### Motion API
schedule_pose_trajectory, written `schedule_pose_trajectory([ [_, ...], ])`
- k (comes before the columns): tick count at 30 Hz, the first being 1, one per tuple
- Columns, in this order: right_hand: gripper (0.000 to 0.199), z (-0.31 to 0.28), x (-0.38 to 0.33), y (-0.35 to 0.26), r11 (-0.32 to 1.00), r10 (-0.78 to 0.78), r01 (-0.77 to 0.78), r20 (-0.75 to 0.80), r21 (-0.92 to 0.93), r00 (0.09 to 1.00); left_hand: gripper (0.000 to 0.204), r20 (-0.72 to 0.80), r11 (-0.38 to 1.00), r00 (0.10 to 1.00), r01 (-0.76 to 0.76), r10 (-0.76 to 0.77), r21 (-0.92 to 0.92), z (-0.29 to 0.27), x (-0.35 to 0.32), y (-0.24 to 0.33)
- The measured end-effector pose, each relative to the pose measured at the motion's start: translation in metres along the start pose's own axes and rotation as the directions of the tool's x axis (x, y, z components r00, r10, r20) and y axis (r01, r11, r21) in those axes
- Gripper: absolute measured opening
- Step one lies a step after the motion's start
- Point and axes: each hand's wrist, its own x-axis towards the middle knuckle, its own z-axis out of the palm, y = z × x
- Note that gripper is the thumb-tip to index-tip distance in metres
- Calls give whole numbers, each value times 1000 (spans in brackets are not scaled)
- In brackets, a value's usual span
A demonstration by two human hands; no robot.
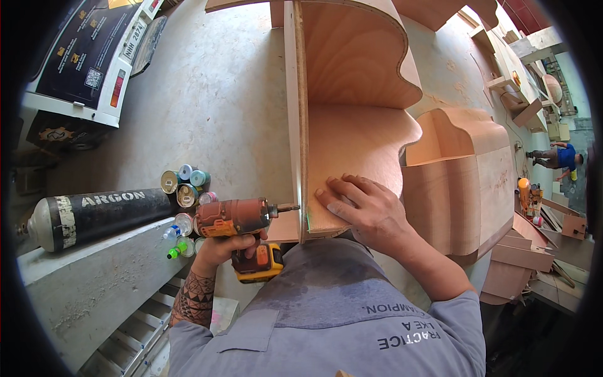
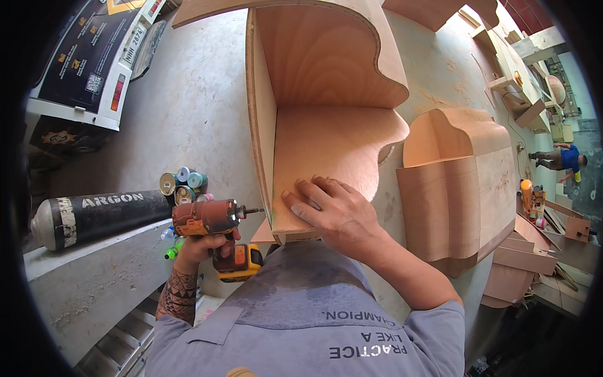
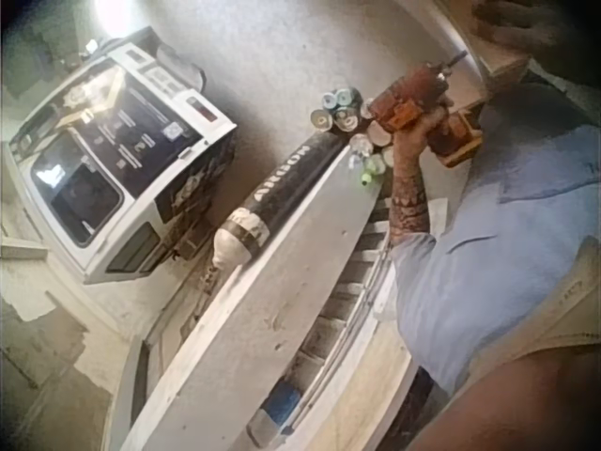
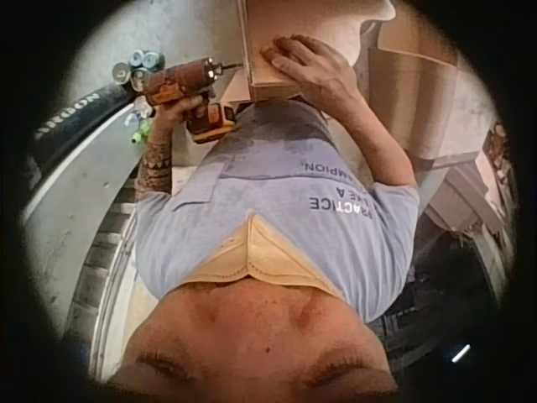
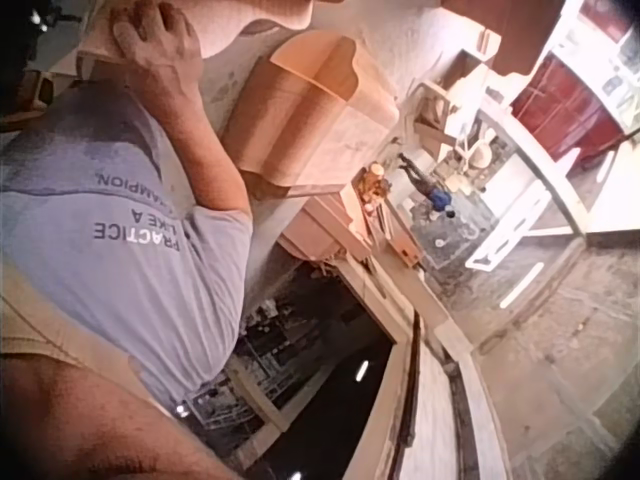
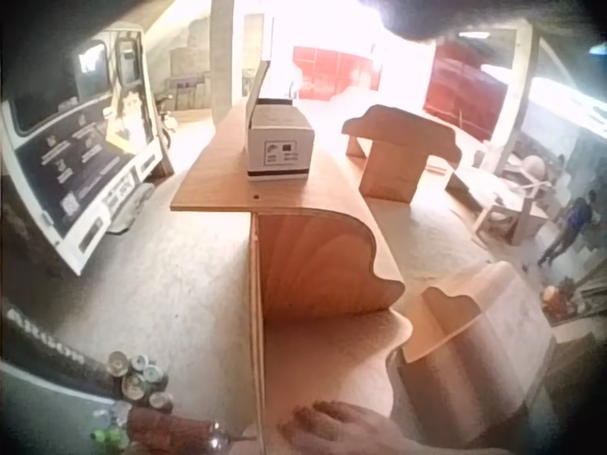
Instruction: The person assembles a curved wooden structure by driving screws into pre-drilled holes using a drill and positioning additional curved wooden panels into the frame.
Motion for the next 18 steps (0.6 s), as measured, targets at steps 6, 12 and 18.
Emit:
schedule_pose_trajectory([
  [6, 41, -1, -4, -1, 1000, 10, -10, -35, 8, 999, 41, 15, 1000, 1000, 26, -26, 10, -13, 1, -14],
  [12, 44, 1, -5, 0, 998, 25, -26, 9, 63, 1000, 50, -51, 1000, 998, -24, 23, -20, -6, 2, -14],
  [18, 42, 6, -8, 5, 999, -14, 16, -56, 50, 998, 41, -112, 991, 989, -104, 95, -79, 8, 4, -9],
])
